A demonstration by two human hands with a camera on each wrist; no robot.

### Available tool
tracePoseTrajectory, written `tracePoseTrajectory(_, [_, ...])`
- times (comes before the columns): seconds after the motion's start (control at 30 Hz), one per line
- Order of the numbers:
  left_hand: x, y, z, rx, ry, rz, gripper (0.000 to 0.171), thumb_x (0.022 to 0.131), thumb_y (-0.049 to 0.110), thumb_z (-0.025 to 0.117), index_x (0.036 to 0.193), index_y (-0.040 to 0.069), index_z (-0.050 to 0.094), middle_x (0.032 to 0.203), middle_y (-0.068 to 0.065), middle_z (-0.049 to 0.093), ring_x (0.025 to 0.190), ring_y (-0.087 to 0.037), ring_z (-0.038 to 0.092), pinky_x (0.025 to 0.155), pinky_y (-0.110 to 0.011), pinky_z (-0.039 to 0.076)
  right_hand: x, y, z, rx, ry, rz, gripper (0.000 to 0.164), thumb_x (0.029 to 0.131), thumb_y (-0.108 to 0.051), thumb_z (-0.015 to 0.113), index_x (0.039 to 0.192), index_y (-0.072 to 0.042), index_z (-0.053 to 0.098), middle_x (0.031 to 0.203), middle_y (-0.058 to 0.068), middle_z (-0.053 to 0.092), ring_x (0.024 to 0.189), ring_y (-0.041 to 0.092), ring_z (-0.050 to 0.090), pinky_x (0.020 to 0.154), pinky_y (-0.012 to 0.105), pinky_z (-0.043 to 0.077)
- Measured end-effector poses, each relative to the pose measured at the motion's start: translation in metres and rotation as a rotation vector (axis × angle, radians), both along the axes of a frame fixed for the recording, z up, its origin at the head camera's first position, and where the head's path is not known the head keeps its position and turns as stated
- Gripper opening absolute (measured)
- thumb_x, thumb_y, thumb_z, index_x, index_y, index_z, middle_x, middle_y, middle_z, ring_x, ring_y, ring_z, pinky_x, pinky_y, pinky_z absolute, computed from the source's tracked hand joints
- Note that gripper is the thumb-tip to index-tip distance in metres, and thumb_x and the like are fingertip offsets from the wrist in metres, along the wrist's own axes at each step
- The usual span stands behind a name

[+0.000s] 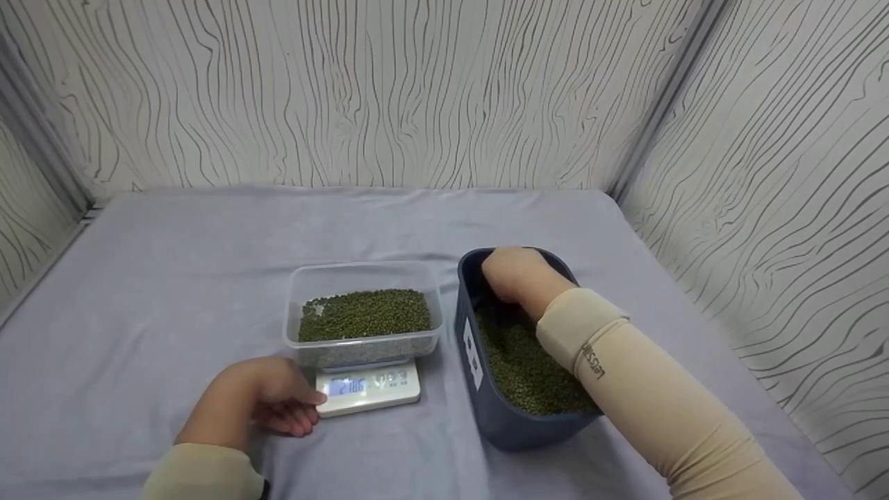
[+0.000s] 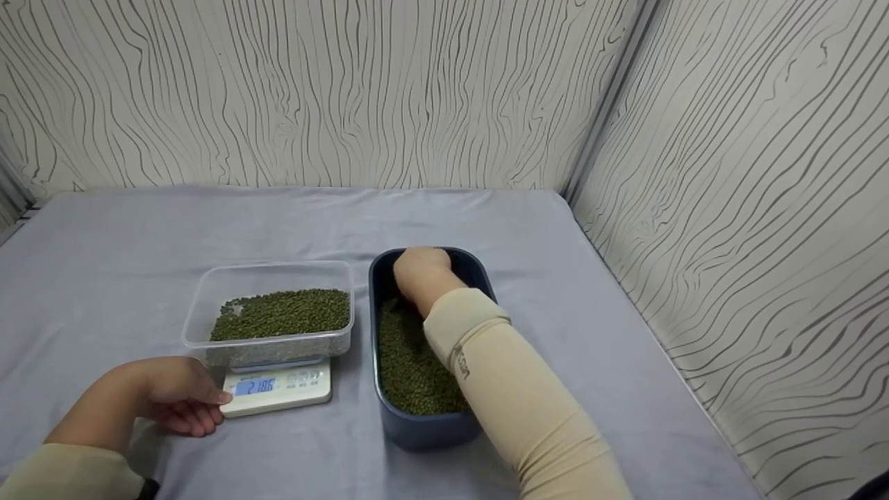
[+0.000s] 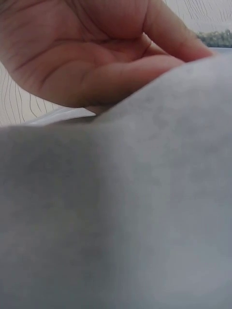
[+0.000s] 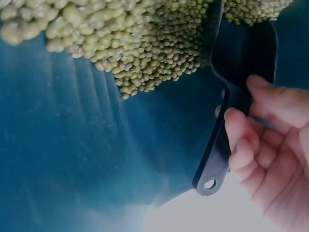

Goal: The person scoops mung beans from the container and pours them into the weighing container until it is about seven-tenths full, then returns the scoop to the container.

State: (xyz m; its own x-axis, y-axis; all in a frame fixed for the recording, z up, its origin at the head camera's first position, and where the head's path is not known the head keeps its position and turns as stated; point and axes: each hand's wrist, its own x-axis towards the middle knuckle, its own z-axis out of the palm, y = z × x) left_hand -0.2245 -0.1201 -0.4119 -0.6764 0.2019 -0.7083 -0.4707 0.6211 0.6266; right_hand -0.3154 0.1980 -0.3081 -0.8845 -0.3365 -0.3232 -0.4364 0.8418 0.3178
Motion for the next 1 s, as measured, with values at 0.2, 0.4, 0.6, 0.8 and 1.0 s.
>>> tracePoseTrajectory(0.2, [-0.001,-0.001,-0.001,0.005,-0.003,-0.007,0.026,0.087,0.021,0.062,0.077,-0.002,0.068,0.068,-0.008,0.066,0.053,-0.01,0.061,0.056,-0.022,0.054,0.0,0.001,-0.003,-0.03,-0.043,0.001,0.015,0.082,-0.006,0.055,0.068,-0.009,0.057,0.081,0.009,0.059,0.065,0.023,0.05,0.06,0.041,0.047])
tracePoseTrajectory(0.4, [0.0,-0.001,-0.002,0.009,0.006,-0.027,0.027,0.087,0.023,0.062,0.078,-0.002,0.068,0.068,-0.008,0.066,0.054,-0.01,0.061,0.055,-0.022,0.053,-0.002,0.003,-0.005,-0.045,-0.07,0.003,0.012,0.081,-0.012,0.06,0.07,-0.009,0.059,0.089,0.011,0.062,0.072,0.025,0.056,0.072,0.045,0.05])
tracePoseTrajectory(0.6, [-0.001,-0.001,-0.001,0.002,0.001,-0.023,0.027,0.086,0.023,0.062,0.078,-0.002,0.068,0.068,-0.008,0.067,0.053,-0.01,0.061,0.056,-0.022,0.054,-0.003,0.004,-0.008,-0.046,-0.112,0.011,0.021,0.083,-0.005,0.053,0.063,-0.012,0.051,0.08,0.008,0.058,0.063,0.021,0.047,0.062,0.038,0.046])
tracePoseTrajectory(0.8, [-0.001,-0.001,0.0,0.007,-0.002,-0.026,0.027,0.087,0.023,0.062,0.079,-0.002,0.068,0.069,-0.008,0.067,0.053,-0.01,0.061,0.056,-0.022,0.054,-0.001,0.003,-0.011,-0.081,-0.182,0.033,0.025,0.079,-0.004,0.053,0.057,-0.015,0.047,0.069,0.002,0.051,0.059,0.019,0.041,0.057,0.034,0.042])
tracePoseTrajectory(1.0, [-0.001,-0.001,0.0,0.005,-0.012,-0.02,0.027,0.087,0.023,0.061,0.078,-0.002,0.068,0.068,-0.007,0.066,0.054,-0.01,0.061,0.056,-0.022,0.054,-0.001,0.005,-0.011,-0.081,-0.228,-0.002,0.024,0.079,-0.005,0.052,0.058,-0.014,0.057,0.069,0.002,0.055,0.057,0.018,0.042,0.055,0.032,0.041])
